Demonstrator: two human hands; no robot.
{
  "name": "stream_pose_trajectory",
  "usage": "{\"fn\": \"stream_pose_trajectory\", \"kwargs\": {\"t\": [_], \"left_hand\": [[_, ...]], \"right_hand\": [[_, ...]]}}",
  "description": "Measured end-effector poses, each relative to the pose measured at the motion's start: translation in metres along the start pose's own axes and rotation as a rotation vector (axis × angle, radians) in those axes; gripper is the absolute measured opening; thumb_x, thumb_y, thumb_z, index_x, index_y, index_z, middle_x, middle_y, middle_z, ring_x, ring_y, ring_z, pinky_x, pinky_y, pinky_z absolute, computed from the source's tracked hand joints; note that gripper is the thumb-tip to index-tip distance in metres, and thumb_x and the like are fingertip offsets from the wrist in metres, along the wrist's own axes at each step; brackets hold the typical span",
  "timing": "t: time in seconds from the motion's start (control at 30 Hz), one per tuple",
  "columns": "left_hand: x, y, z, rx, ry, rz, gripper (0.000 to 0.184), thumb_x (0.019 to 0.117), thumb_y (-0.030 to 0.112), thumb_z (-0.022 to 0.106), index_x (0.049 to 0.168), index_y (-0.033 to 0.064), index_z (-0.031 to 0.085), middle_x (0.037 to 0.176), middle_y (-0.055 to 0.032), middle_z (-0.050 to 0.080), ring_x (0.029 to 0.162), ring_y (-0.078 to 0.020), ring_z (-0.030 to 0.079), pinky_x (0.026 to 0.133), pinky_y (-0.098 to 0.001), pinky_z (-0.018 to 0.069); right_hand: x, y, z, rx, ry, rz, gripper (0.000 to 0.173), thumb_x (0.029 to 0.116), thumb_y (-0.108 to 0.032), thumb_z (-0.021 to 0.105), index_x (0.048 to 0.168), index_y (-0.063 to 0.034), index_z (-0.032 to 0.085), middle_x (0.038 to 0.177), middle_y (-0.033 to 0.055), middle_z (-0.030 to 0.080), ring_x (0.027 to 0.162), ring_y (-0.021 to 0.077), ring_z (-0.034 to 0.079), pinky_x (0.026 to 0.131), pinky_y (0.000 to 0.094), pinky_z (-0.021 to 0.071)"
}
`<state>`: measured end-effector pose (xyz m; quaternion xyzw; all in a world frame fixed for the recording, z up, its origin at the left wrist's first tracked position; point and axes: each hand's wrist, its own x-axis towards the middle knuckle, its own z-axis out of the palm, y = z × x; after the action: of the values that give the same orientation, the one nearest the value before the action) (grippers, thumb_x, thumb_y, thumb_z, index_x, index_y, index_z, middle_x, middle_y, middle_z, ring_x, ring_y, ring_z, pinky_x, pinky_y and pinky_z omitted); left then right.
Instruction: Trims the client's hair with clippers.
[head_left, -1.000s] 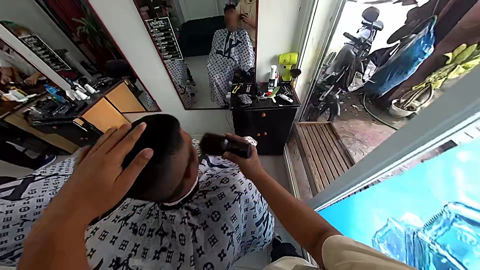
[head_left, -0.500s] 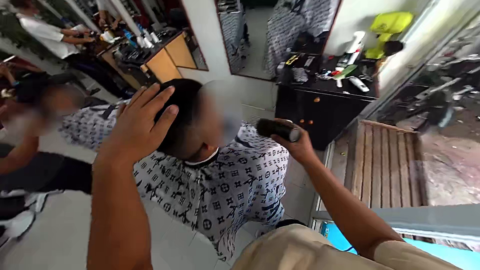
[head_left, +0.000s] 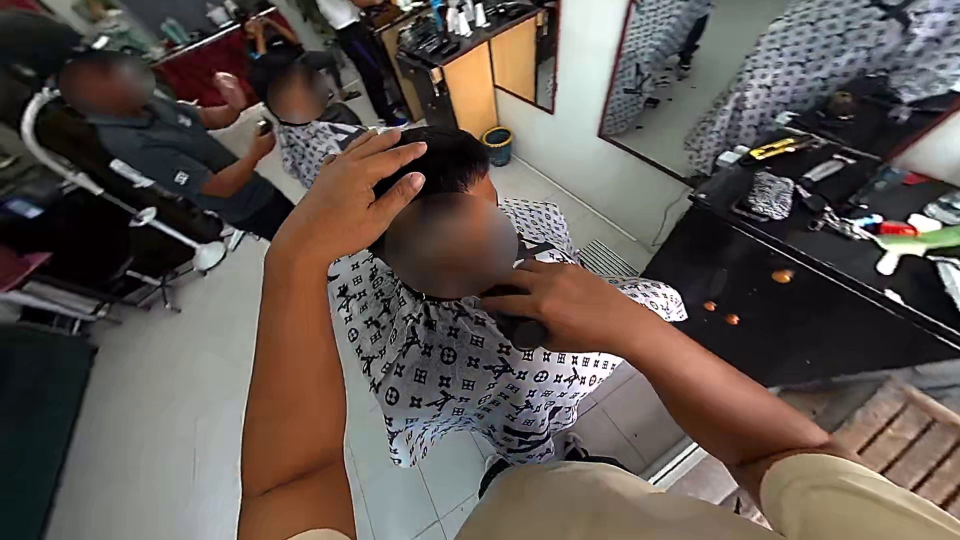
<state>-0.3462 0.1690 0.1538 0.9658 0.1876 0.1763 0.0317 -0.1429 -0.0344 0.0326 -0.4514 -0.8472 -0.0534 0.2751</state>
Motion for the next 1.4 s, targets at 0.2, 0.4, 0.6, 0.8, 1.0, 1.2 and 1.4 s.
{"fn": "stream_pose_trajectory", "kwargs": {"t": [0.2,0.4,0.6,0.8,1.0,1.2,1.4], "left_hand": [[-0.001,0.019,-0.003,-0.081,0.017,-0.089,0.051,0.11,0.042,0.037,0.144,0.0123,0.06,0.152,-0.0134,0.054,0.149,-0.0274,0.041,0.125,-0.047,0.028],[-0.006,0.027,0.001,-0.021,0.119,-0.074,0.053,0.1108,0.044,0.034,0.147,0.0134,0.057,0.151,-0.0116,0.055,0.147,-0.0259,0.044,0.123,-0.0503,0.0308],[-0.053,0.096,0.094,-0.218,0.447,0.08,0.043,0.1066,0.034,0.048,0.138,0.0071,0.061,0.151,-0.0146,0.053,0.146,-0.0299,0.042,0.123,-0.0482,0.0323],[-0.037,0.195,0.24,-0.77,0.143,0.01,0.04,0.1073,0.046,0.047,0.138,0.0248,0.062,0.153,0.01,0.051,0.146,-0.0122,0.042,0.121,-0.0383,0.0374],[0.043,0.276,0.363,-0.765,-0.077,-0.275,0.044,0.1075,0.025,0.047,0.129,-0.0113,0.062,0.137,-0.0254,0.062,0.135,-0.0284,0.055,0.115,-0.0451,0.0419],[0.114,0.326,0.415,-0.651,-0.41,-0.282,0.042,0.1044,0.023,0.052,0.133,-0.0049,0.064,0.136,-0.0227,0.064,0.129,-0.0416,0.059,0.108,-0.0666,0.0405],[0.132,0.338,0.44,-0.645,-0.488,-0.348,0.041,0.1038,0.022,0.054,0.13,-0.0069,0.065,0.133,-0.0248,0.065,0.127,-0.0424,0.061,0.111,-0.0607,0.0423]], "right_hand": [[0.044,0.001,-0.021,0.1,0.267,-0.232,0.059,0.0753,-0.004,0.079,0.132,-0.0175,0.071,0.14,0.0163,0.061,0.125,0.0362,0.059,0.098,0.0486,0.0539],[-0.055,0.057,-0.014,0.15,0.049,0.157,0.055,0.0749,-0.021,0.081,0.129,-0.0132,0.07,0.13,0.0082,0.067,0.118,0.0249,0.065,0.099,0.0467,0.0549],[-0.271,0.152,-0.027,0.461,0.041,1.117,0.059,0.0853,-0.03,0.08,0.133,-0.003,0.059,0.111,0.0194,0.07,0.102,0.0323,0.069,0.093,0.0572,0.0542],[-0.463,0.266,-0.089,0.944,0.698,1.747,0.054,0.1002,-0.046,0.057,0.137,-0.0068,0.052,0.108,0.0158,0.067,0.088,0.0273,0.067,0.074,0.0476,0.0576],[-0.546,0.41,-0.221,-0.02,0.131,1.96,0.089,0.0828,-0.034,0.085,0.148,0.0054,0.039,0.128,0.0363,0.058,0.116,0.0528,0.06,0.097,0.0725,0.0462],[-0.567,0.531,-0.251,-0.342,-0.591,1.916,0.049,0.0789,-0.014,0.084,0.118,0.0092,0.065,0.127,0.0366,0.059,0.12,0.057,0.055,0.086,0.0785,0.0441],[-0.592,0.578,-0.226,-0.332,-0.843,1.867,0.039,0.0848,-0.009,0.077,0.117,0.0088,0.065,0.124,0.0332,0.062,0.117,0.0542,0.058,0.084,0.0744,0.0465]]}}
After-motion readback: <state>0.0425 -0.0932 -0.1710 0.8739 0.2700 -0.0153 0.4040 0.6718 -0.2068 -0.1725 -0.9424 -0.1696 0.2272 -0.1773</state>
